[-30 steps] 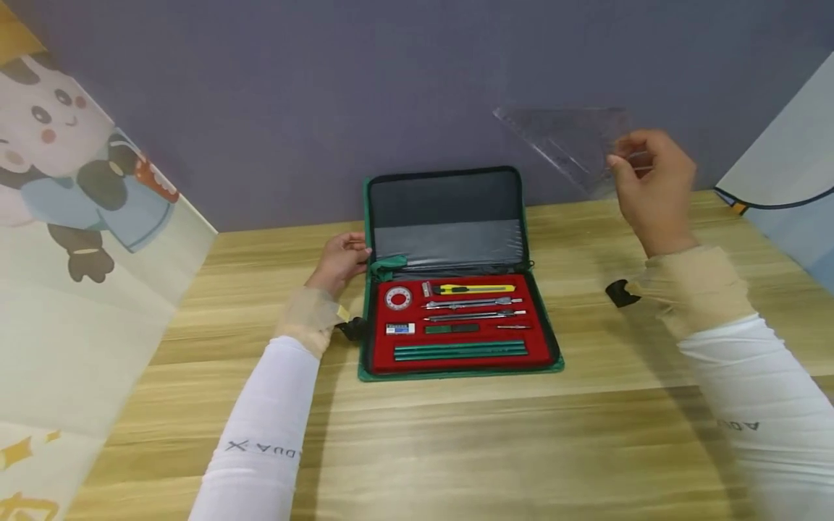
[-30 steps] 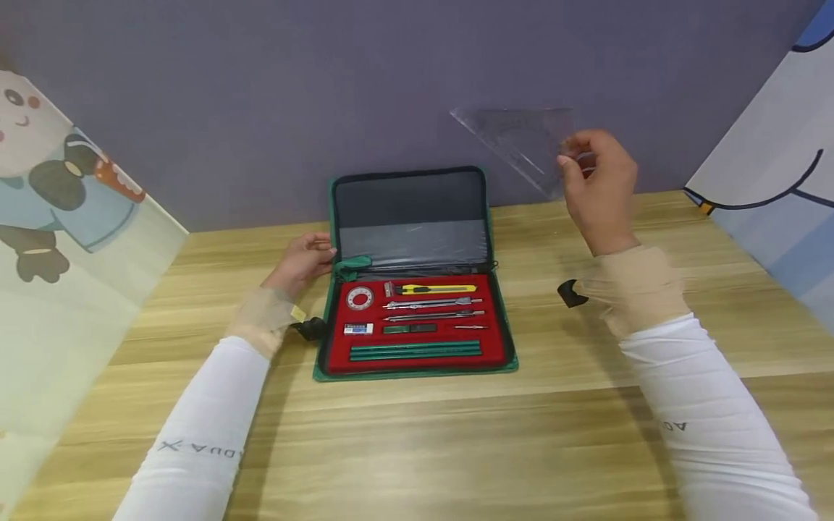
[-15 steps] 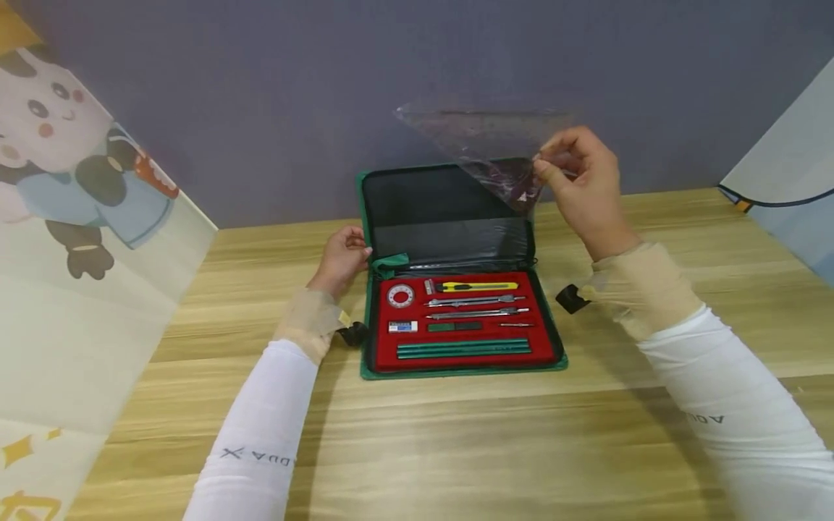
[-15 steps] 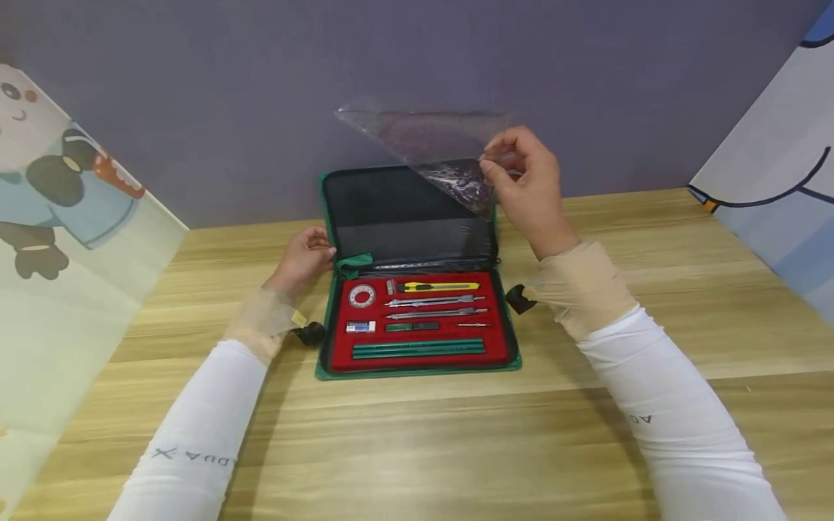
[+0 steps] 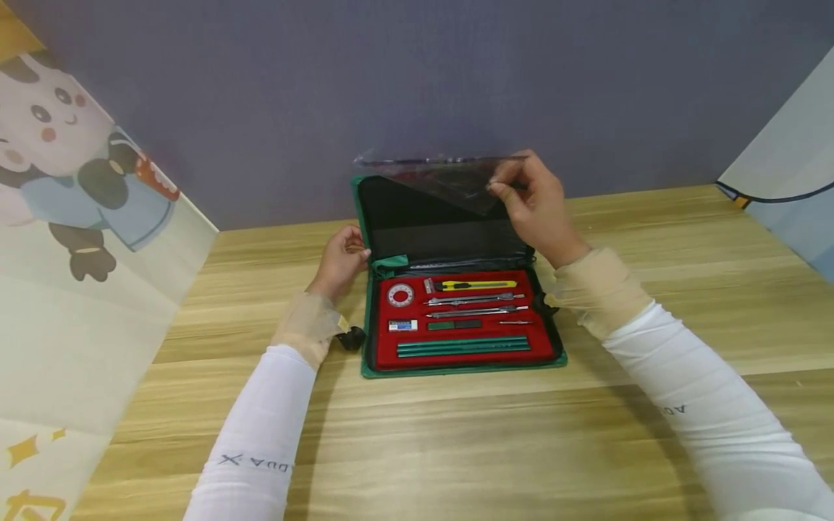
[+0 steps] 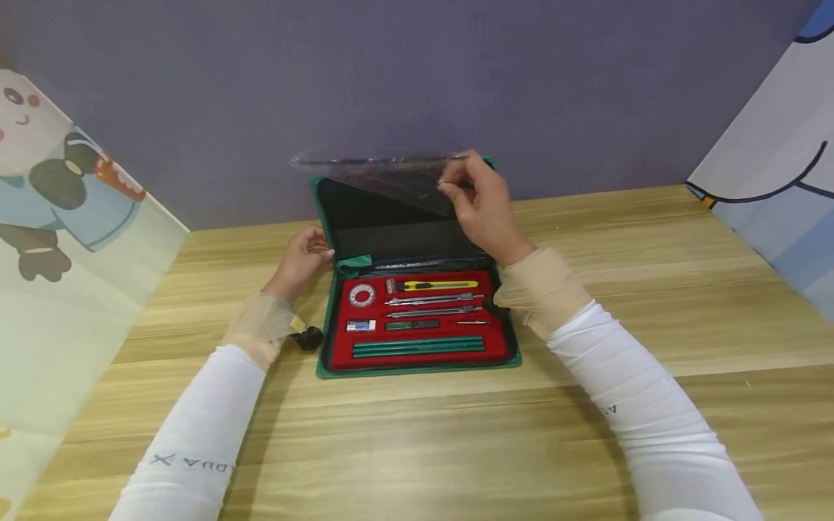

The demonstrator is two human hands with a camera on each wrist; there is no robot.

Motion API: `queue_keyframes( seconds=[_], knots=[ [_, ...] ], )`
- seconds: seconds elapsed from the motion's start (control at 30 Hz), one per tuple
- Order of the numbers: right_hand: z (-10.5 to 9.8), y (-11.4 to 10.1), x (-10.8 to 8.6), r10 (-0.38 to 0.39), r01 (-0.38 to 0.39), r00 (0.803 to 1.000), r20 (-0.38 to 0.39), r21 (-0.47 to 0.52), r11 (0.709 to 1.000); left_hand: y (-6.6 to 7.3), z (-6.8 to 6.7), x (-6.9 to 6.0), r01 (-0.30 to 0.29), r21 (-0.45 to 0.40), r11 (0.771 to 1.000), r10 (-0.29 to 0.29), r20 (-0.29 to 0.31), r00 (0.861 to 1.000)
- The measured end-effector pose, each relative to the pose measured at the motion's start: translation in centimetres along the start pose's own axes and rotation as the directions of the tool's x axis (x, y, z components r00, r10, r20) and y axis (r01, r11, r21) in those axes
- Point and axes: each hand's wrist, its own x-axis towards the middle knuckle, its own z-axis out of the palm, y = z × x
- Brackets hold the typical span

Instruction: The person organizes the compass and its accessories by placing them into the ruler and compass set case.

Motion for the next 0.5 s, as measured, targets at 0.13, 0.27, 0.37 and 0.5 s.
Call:
queue_keyframes(
  seconds=[0.13, 0.27, 0.37, 0.5],
  knots=[
    [0.3, 0.4, -0.2, -0.035, 0.035, 0.999, 0.028, 0.018, 0.999, 0.0, 0.0, -0.1, -0.043, 0.059, 0.997, 0.043, 0.0, 0.999],
    [0.3, 0.8, -0.2, -0.037, 0.036, 0.999, 0.022, 0.023, 0.999, 0.0, -0.1, -0.2, -0.077, 0.1, 0.992, 0.076, 0.013, 0.997],
    [0.3, 1.1, -0.2, -0.025, 0.025, 1.0, 0.001, 0.041, 0.999, 0.0, 0.0, -0.2, -0.085, 0.108, 0.991, 0.083, 0.028, 0.996],
    [0.1, 1.2, -0.2, -0.019, 0.018, 0.999, 0.027, 0.037, 0.999, 0.0, 0.0, -0.3, -0.082, 0.108, 0.991, 0.079, 0.039, 0.996]
  ],
)
